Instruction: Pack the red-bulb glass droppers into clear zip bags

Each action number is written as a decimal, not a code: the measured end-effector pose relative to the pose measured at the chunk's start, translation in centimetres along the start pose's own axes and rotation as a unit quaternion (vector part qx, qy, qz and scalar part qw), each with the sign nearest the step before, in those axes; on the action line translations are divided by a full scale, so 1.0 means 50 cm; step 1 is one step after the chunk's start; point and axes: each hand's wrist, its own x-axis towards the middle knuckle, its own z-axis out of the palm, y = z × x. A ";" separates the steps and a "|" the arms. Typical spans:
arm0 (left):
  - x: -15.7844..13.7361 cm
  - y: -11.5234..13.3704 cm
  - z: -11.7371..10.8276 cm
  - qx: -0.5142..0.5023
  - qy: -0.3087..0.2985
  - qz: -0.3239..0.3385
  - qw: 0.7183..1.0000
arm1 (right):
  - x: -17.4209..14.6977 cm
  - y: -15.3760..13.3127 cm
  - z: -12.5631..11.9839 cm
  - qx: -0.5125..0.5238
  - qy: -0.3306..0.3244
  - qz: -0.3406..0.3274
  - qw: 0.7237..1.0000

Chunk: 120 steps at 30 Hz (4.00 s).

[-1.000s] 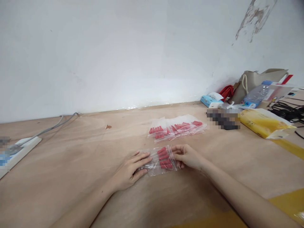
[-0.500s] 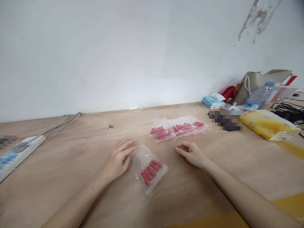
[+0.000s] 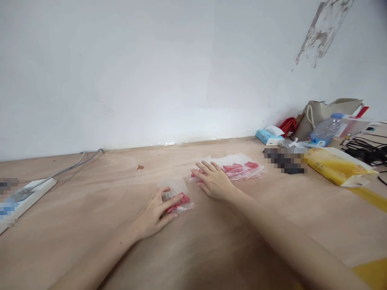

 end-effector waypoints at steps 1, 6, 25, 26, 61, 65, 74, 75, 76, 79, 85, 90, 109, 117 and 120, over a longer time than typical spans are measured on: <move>0.007 -0.017 -0.001 -0.006 0.012 -0.010 1.000 | 0.011 0.004 0.010 -0.004 -0.021 0.003 1.000; 0.057 -0.052 0.003 -0.059 -0.003 -0.019 0.998 | -0.008 0.021 0.033 -0.005 -0.070 0.013 0.997; 0.045 -0.075 0.040 -0.076 0.144 -0.001 0.987 | 0.005 -0.017 0.062 -0.092 0.085 -0.134 0.983; 0.047 -0.075 0.041 -0.073 0.145 0.003 0.987 | 0.008 -0.018 0.067 -0.095 0.087 -0.136 0.982; 0.057 -0.096 0.059 0.144 0.198 0.127 0.961 | 0.032 -0.060 0.090 -0.077 0.148 -0.130 0.977; 0.057 -0.100 0.060 0.147 0.210 0.136 0.957 | 0.074 -0.101 0.108 -0.053 0.159 -0.176 0.970; 0.054 -0.093 0.048 0.137 0.224 0.135 0.955 | 0.089 -0.097 0.116 -0.063 0.178 -0.186 0.964; 0.053 -0.092 0.047 0.134 0.226 0.130 0.956 | 0.087 -0.093 0.114 -0.066 0.179 -0.182 0.965; 0.051 -0.091 0.047 0.131 0.228 0.125 0.957 | 0.085 -0.089 0.112 -0.069 0.178 -0.181 0.965; 0.043 -0.092 0.044 0.124 0.230 0.114 0.958 | 0.070 -0.073 0.101 -0.084 0.166 -0.183 0.965; 0.027 -0.102 0.041 0.116 0.212 0.097 0.966 | 0.021 -0.038 0.081 -0.122 0.144 -0.139 0.972; 0.025 -0.097 0.030 0.095 0.185 0.074 0.975 | 0.008 -0.031 0.078 -0.074 0.133 -0.089 0.984; -0.027 -0.147 -0.043 0.056 -0.009 -0.121 0.991 | 0.005 -0.010 0.035 0.070 -0.101 -0.020 0.992; 0.056 -0.054 0.005 0.010 0.097 0.024 0.995 | 0.030 -0.023 0.059 0.134 -0.031 -0.064 0.988; 0.084 -0.046 0.028 0.025 0.112 0.078 0.990 | 0.005 0.001 0.054 0.083 0.002 -0.066 0.994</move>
